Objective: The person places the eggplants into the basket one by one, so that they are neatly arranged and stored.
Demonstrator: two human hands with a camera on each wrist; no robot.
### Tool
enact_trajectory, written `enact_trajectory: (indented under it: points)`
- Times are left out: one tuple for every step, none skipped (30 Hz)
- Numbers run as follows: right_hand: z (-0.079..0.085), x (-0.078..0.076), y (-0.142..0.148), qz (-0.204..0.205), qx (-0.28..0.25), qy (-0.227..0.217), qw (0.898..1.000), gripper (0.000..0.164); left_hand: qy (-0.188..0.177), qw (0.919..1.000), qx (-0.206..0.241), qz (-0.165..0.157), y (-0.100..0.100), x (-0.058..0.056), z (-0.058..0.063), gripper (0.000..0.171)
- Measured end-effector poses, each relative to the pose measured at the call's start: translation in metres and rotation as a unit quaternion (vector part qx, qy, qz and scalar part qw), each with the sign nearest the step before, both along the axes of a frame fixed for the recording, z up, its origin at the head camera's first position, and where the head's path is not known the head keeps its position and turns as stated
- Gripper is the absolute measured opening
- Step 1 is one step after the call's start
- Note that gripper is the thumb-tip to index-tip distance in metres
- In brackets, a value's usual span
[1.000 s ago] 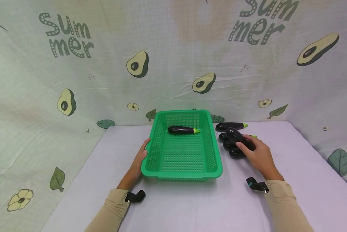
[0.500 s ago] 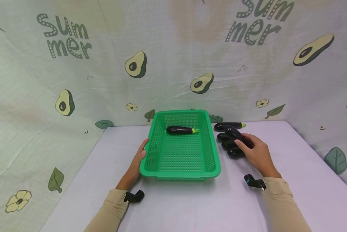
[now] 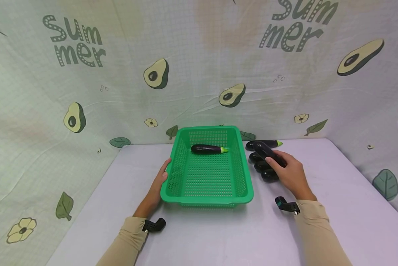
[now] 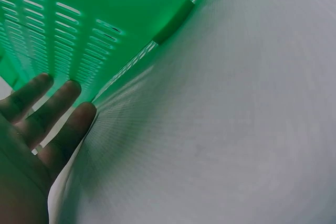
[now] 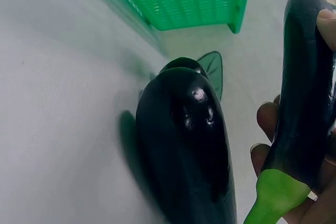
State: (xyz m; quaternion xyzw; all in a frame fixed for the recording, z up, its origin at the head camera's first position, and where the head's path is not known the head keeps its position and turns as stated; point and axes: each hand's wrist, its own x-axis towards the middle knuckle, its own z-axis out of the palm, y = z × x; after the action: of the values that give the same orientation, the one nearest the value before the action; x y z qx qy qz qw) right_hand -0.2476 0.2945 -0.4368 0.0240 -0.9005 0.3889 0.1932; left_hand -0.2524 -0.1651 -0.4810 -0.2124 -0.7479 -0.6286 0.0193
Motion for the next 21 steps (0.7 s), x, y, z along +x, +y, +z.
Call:
enact_trajectory:
  points:
    - [0.0005, -0.0004, -0.0005, 0.001, -0.002, -0.001, 1.000, 0.068, -0.001, 1.0000, -0.003, 0.001, 0.0000, -0.0001, -0.0001, 0.056]
    - [0.0010, -0.0008, -0.0009, 0.002, -0.003, -0.001, 1.000, 0.068, -0.001, 1.0000, -0.006, 0.003, 0.0000, 0.0000, -0.0001, 0.056]
    - [0.0014, -0.0009, -0.0013, 0.002, -0.004, 0.000, 1.000, 0.067, -0.001, 1.0000, -0.009, 0.005, 0.0001, 0.0001, -0.0002, 0.056]
    - [0.0017, -0.0013, -0.0018, 0.004, -0.005, 0.001, 1.000, 0.067, 0.000, 0.9999, -0.009, 0.006, 0.0003, 0.0002, 0.0001, 0.056]
    - [0.0021, -0.0015, -0.0024, 0.006, -0.006, 0.001, 1.000, 0.066, 0.000, 0.9999, -0.010, 0.006, 0.0003, 0.0002, -0.0003, 0.056]
    - [0.0022, -0.0017, -0.0029, 0.007, -0.006, 0.002, 1.000, 0.066, 0.000, 0.9999, -0.008, 0.006, 0.0001, -0.0003, -0.0008, 0.056]
    - [0.0022, -0.0021, -0.0032, 0.010, -0.006, 0.003, 1.000, 0.065, 0.001, 0.9999, -0.008, 0.007, 0.0001, -0.0006, -0.0012, 0.057]
    - [0.0022, -0.0023, -0.0036, 0.011, -0.006, 0.003, 1.000, 0.065, 0.002, 1.0000, -0.007, 0.007, 0.0001, -0.0007, -0.0014, 0.057]
    - [0.0021, -0.0024, -0.0040, 0.012, -0.005, 0.002, 1.000, 0.065, 0.003, 0.9999, -0.008, 0.007, -0.0001, -0.0009, -0.0018, 0.057]
    - [0.0019, -0.0027, -0.0042, 0.013, -0.004, 0.001, 1.000, 0.065, 0.004, 0.9999, -0.009, 0.008, -0.0002, -0.0010, -0.0022, 0.057]
    - [0.0019, -0.0029, -0.0044, 0.014, -0.004, 0.000, 1.000, 0.065, 0.004, 0.9999, -0.011, 0.009, -0.0004, -0.0009, -0.0026, 0.057]
    - [0.0018, -0.0031, -0.0045, 0.015, -0.003, 0.000, 1.000, 0.065, 0.006, 0.9999, -0.013, 0.009, -0.0005, -0.0007, -0.0025, 0.057]
    - [0.0018, -0.0031, -0.0047, 0.016, -0.002, 0.001, 1.000, 0.065, 0.006, 0.9998, -0.016, 0.010, -0.0006, -0.0006, -0.0025, 0.057]
    - [0.0020, -0.0031, -0.0048, 0.017, -0.001, 0.002, 1.000, 0.064, 0.006, 0.9998, -0.018, 0.011, -0.0006, -0.0003, -0.0023, 0.056]
    - [0.0023, -0.0031, -0.0050, 0.018, 0.001, 0.003, 1.000, 0.064, 0.006, 0.9997, -0.019, 0.010, -0.0005, 0.0000, -0.0022, 0.056]
    - [0.0027, -0.0031, -0.0051, 0.020, 0.001, 0.004, 1.000, 0.063, 0.006, 0.9998, -0.019, 0.010, -0.0005, 0.0000, -0.0020, 0.056]
    - [0.0034, -0.0030, -0.0054, 0.021, 0.002, 0.004, 1.000, 0.062, 0.005, 0.9998, -0.018, 0.009, -0.0004, 0.0001, -0.0021, 0.056]
    - [0.0041, -0.0029, -0.0056, 0.022, 0.001, 0.004, 1.000, 0.062, 0.006, 0.9998, -0.017, 0.007, -0.0004, -0.0001, -0.0022, 0.056]
    - [0.0048, -0.0029, -0.0060, 0.023, 0.001, 0.004, 1.000, 0.062, 0.005, 0.9998, -0.016, 0.007, -0.0003, -0.0004, -0.0025, 0.055]
    - [0.0056, -0.0029, -0.0063, 0.023, -0.001, 0.002, 1.000, 0.062, 0.004, 0.9999, -0.015, 0.006, -0.0002, -0.0005, -0.0025, 0.056]
    - [0.0065, -0.0030, -0.0066, 0.024, -0.002, 0.000, 1.000, 0.062, 0.004, 0.9999, -0.014, 0.005, -0.0001, -0.0004, -0.0024, 0.056]
